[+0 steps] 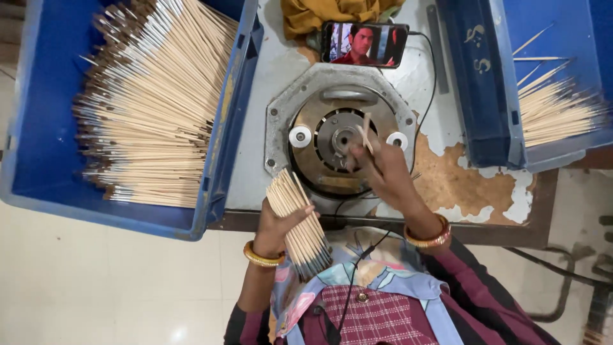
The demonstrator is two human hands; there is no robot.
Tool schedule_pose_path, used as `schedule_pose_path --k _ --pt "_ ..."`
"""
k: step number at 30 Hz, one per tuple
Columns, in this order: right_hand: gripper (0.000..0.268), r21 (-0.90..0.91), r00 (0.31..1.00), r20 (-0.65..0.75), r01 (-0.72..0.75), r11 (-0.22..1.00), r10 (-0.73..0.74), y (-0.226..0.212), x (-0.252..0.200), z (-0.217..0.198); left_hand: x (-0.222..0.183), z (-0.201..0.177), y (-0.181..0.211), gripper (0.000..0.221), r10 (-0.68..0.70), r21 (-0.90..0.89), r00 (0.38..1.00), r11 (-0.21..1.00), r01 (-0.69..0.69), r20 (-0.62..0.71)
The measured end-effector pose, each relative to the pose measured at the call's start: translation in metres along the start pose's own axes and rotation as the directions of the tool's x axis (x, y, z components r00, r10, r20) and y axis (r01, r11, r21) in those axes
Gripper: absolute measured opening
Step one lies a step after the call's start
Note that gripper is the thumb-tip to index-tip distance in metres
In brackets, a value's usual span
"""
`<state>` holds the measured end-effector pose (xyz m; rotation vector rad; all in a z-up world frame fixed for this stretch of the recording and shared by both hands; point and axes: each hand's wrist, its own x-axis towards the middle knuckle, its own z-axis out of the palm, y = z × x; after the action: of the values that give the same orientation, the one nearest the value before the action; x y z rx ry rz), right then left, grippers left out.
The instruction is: The person is using a specialized circular incense stick-making machine. They take a bunch of sticks from a blue container and feed them one by one into the machine’s rotating slots, which applies a paste or coating to the sticks.
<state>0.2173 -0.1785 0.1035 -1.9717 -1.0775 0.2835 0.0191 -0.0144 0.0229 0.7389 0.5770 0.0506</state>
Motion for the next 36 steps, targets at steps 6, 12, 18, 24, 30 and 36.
schedule_pose_path --k 6,12,18,24,30,36 --pt "0.026 -0.083 0.969 0.247 0.049 0.995 -0.027 -0.018 -0.013 -0.020 0.001 0.044 0.052 0.035 0.389 0.602 0.886 0.653 -0.459 0.253" --pt "0.030 -0.352 0.999 0.031 -0.028 0.936 0.042 0.021 0.003 -0.017 0.009 0.011 0.018 0.027 0.072 0.195 0.997 0.978 -0.071 0.005" --pt "0.022 -0.374 0.998 0.043 -0.023 0.927 0.043 0.063 0.003 0.021 0.007 -0.007 -0.009 0.036 -0.028 -0.028 0.995 0.999 0.025 -0.097" --pt "0.012 -0.035 1.000 0.028 0.009 0.999 -0.008 -0.003 0.003 -0.003 0.005 0.020 0.009 0.037 0.074 0.152 0.997 0.986 -0.072 -0.008" --pt "0.022 -0.106 0.926 0.378 0.042 0.993 0.001 -0.017 -0.009 -0.033 0.009 0.041 0.044 0.039 0.318 0.502 0.900 0.749 -0.432 0.299" --pt "0.025 -0.369 0.999 0.039 0.024 0.929 -0.010 0.029 0.000 -0.023 0.019 0.001 0.009 0.030 0.138 0.271 0.990 0.952 -0.139 0.022"
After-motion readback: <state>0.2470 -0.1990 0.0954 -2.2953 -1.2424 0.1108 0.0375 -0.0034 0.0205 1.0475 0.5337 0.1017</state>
